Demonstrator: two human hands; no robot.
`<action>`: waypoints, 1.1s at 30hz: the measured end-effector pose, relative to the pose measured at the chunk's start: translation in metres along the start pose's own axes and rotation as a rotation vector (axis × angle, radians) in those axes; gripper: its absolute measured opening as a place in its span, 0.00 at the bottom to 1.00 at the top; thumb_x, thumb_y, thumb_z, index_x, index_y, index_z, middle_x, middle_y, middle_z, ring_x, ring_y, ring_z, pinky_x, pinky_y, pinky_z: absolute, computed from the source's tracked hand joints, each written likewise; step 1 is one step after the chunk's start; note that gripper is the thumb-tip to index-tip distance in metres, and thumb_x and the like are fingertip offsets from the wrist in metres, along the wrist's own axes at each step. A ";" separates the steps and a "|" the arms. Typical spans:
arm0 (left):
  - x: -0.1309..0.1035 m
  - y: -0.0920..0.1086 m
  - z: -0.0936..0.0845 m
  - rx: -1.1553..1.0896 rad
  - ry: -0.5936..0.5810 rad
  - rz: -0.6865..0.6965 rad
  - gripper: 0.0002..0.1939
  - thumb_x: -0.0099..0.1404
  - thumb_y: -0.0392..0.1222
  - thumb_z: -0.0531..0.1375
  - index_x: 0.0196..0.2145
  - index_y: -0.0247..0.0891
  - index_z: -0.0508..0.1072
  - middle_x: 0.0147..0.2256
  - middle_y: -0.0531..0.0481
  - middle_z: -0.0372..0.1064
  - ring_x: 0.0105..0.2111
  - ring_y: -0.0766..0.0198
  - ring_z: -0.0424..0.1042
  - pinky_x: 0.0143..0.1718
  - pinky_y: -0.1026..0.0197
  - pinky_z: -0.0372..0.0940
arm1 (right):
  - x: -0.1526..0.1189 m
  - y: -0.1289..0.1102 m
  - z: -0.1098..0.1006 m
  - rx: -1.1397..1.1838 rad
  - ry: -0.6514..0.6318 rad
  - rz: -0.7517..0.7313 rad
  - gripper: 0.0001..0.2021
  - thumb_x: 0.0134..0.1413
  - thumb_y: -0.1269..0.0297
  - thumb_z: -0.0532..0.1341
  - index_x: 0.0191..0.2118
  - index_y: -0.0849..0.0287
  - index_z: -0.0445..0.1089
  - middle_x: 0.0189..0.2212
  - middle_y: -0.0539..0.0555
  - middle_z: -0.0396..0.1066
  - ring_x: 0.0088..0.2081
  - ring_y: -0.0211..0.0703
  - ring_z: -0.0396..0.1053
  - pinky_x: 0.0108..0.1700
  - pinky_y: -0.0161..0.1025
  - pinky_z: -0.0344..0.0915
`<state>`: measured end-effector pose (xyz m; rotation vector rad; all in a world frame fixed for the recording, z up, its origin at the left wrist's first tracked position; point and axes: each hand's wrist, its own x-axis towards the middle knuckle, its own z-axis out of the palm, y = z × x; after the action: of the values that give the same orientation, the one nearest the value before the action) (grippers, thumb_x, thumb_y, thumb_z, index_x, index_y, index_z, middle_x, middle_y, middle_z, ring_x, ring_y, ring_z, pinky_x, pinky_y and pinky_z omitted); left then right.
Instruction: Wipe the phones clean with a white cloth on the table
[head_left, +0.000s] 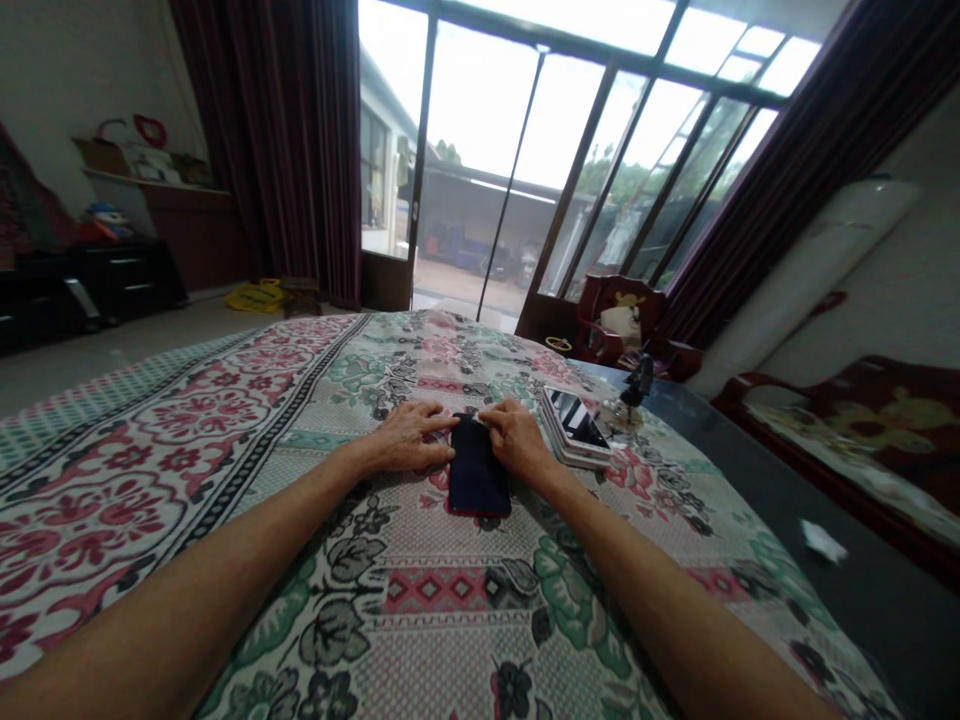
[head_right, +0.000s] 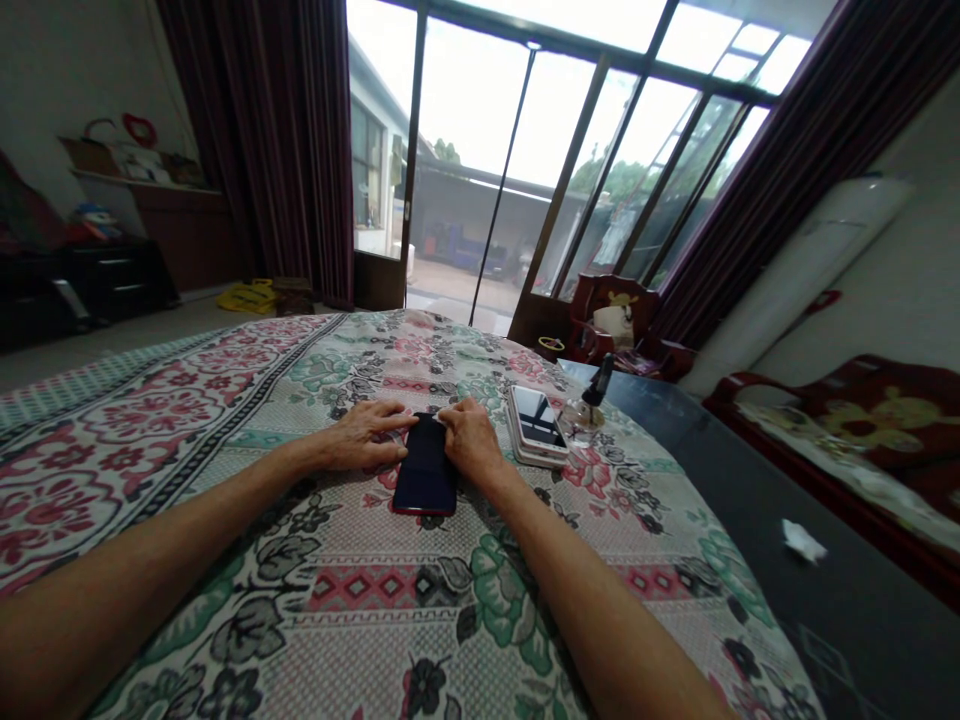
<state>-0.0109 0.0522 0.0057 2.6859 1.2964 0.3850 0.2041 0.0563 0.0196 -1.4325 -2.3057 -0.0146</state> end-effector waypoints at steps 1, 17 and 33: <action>0.000 0.000 0.000 0.000 0.001 -0.003 0.23 0.64 0.54 0.54 0.55 0.48 0.68 0.59 0.48 0.60 0.59 0.48 0.55 0.59 0.47 0.49 | -0.005 -0.001 -0.002 -0.008 -0.002 -0.006 0.15 0.56 0.77 0.53 0.41 0.59 0.76 0.36 0.57 0.70 0.40 0.42 0.66 0.44 0.36 0.62; -0.001 0.000 -0.002 0.050 -0.028 0.001 0.25 0.64 0.51 0.54 0.58 0.47 0.64 0.61 0.47 0.57 0.60 0.50 0.53 0.60 0.48 0.48 | -0.093 -0.029 -0.033 0.136 -0.034 -0.194 0.18 0.55 0.79 0.51 0.44 0.58 0.72 0.38 0.57 0.65 0.39 0.42 0.62 0.42 0.41 0.64; 0.001 -0.005 0.007 0.030 0.036 -0.001 0.27 0.64 0.55 0.54 0.58 0.44 0.64 0.60 0.44 0.58 0.58 0.49 0.57 0.59 0.49 0.50 | -0.023 -0.007 -0.014 0.030 -0.052 -0.099 0.16 0.56 0.78 0.54 0.42 0.57 0.77 0.36 0.56 0.68 0.39 0.41 0.65 0.43 0.37 0.62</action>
<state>-0.0124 0.0560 -0.0023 2.7153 1.3237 0.4195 0.2114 0.0306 0.0255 -1.3181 -2.4070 0.0282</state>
